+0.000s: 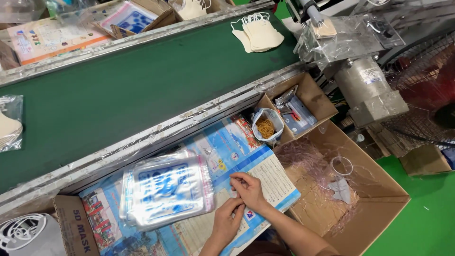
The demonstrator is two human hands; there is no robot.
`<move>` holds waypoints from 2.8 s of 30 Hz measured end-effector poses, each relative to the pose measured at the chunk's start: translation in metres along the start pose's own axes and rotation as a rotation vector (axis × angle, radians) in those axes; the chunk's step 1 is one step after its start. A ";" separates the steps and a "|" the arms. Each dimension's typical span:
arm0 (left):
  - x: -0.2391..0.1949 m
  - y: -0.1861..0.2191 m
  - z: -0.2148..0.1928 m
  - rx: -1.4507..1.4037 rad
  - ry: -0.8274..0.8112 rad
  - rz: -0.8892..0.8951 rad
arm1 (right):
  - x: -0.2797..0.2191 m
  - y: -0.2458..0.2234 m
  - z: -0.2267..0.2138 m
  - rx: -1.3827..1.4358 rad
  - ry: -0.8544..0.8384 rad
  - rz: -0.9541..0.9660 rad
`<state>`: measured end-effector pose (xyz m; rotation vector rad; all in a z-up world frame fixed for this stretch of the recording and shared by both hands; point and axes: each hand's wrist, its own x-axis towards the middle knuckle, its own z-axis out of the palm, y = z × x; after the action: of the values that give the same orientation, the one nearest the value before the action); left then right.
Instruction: Packing face masks into plastic bags and placing them on a conveyor belt in a factory setting.
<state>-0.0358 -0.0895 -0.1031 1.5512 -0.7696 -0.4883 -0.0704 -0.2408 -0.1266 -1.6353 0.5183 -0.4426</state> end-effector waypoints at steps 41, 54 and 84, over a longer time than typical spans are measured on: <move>0.002 0.002 -0.014 -0.082 0.003 0.000 | 0.426 -0.142 0.002 -1.148 -0.055 -0.107; -0.014 -0.026 -0.045 -0.477 0.283 -0.040 | 0.216 -0.175 -0.025 -0.108 -0.400 -0.281; -0.092 0.015 -0.087 -0.859 -0.183 -0.528 | -0.063 -0.128 -0.020 -0.282 -0.680 0.244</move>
<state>-0.0400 0.0372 -0.0879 0.8756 -0.1942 -1.1840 -0.1233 -0.2090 0.0033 -1.8325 0.2604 0.3836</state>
